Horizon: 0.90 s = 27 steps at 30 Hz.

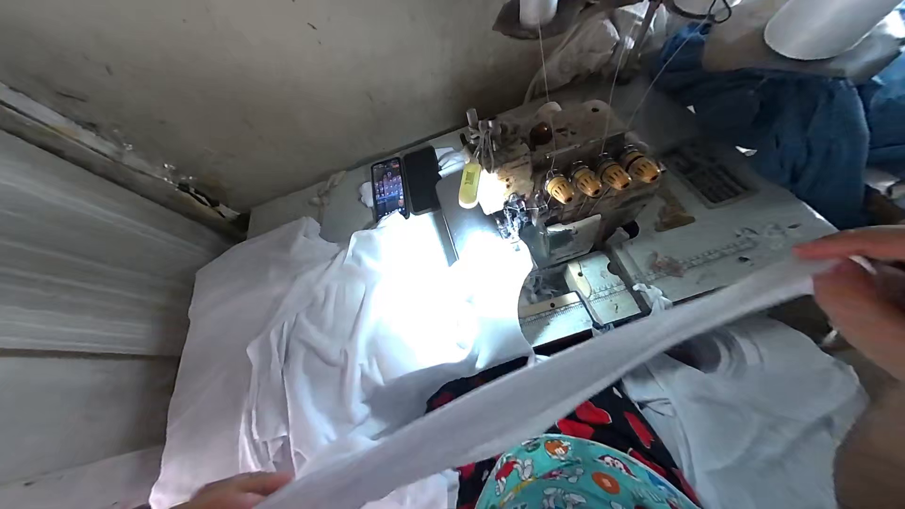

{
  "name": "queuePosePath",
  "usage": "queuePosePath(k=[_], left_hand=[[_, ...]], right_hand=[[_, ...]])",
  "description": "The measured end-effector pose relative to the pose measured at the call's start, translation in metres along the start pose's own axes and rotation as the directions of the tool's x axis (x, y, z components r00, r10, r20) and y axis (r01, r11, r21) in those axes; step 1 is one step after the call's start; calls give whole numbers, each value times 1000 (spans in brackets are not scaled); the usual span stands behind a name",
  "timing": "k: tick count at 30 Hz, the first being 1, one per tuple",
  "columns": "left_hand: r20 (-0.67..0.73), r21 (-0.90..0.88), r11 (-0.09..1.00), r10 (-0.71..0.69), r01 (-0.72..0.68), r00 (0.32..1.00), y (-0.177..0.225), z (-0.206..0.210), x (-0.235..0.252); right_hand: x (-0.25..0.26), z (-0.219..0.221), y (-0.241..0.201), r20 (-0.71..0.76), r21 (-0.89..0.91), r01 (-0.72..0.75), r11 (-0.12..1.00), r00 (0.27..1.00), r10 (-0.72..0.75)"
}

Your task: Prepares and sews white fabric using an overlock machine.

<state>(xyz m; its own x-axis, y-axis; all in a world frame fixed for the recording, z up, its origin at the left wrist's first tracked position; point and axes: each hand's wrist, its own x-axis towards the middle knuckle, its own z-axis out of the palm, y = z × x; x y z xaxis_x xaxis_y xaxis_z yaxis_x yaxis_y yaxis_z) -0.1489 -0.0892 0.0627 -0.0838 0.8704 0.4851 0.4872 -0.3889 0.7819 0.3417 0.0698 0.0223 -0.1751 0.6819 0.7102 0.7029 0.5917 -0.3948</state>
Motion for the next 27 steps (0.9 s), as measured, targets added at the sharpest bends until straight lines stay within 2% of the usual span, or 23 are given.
queuePosePath(k=[3, 6, 7, 8, 9, 11, 13, 15, 18, 20, 21, 24, 27], left_hand=[[-80, 85, 996, 18, -11, 997, -7, -25, 32], [-221, 329, 944, 66, 11, 973, -58, -34, 74], [-269, 456, 884, 31, 99, 963, -67, -23, 91], [-266, 545, 817, -45, 189, 963, -75, -9, 105], [-205, 595, 771, -124, 224, 971, -80, 8, 117], [-34, 638, 760, -130, 122, 991, -86, 60, 127], [83, 578, 816, -89, 24, 993, -83, 128, 125], [135, 455, 888, 9, -70, 991, -86, 187, 121], [160, 407, 905, 60, -121, 985, -99, 238, 119], [188, 470, 879, -19, -73, 982, -97, 248, 120], [172, 481, 873, 3, -86, 985, -97, 249, 119], [148, 408, 900, 102, -154, 984, -96, 245, 118], [176, 382, 917, 54, -119, 983, -85, 234, 118]], right_hand=[[8, 35, 5, -42, 130, -46, 990, 998, 52], [10, 69, 3, -34, 334, -141, 932, 986, 161], [9, 81, 0, -9, 403, -181, 897, 979, 201], [7, 93, -5, 26, 463, -208, 862, 975, 221], [6, 104, -12, 62, 517, -220, 827, 973, 221], [2, 124, -26, 141, 586, -235, 775, 972, 188], [-3, 136, -38, 210, 617, -247, 747, 967, 147], [-8, 143, -44, 247, 648, -248, 720, 963, 109], [-16, 137, -48, 321, 678, -327, 658, 937, 134], [-15, 124, -55, 400, 684, -457, 568, 887, 232], [-16, 121, -58, 422, 693, -496, 523, 868, 264], [-28, 132, -51, 414, 790, -447, 419, 894, 174], [-29, 135, -55, 410, 845, -428, 322, 904, 125]])
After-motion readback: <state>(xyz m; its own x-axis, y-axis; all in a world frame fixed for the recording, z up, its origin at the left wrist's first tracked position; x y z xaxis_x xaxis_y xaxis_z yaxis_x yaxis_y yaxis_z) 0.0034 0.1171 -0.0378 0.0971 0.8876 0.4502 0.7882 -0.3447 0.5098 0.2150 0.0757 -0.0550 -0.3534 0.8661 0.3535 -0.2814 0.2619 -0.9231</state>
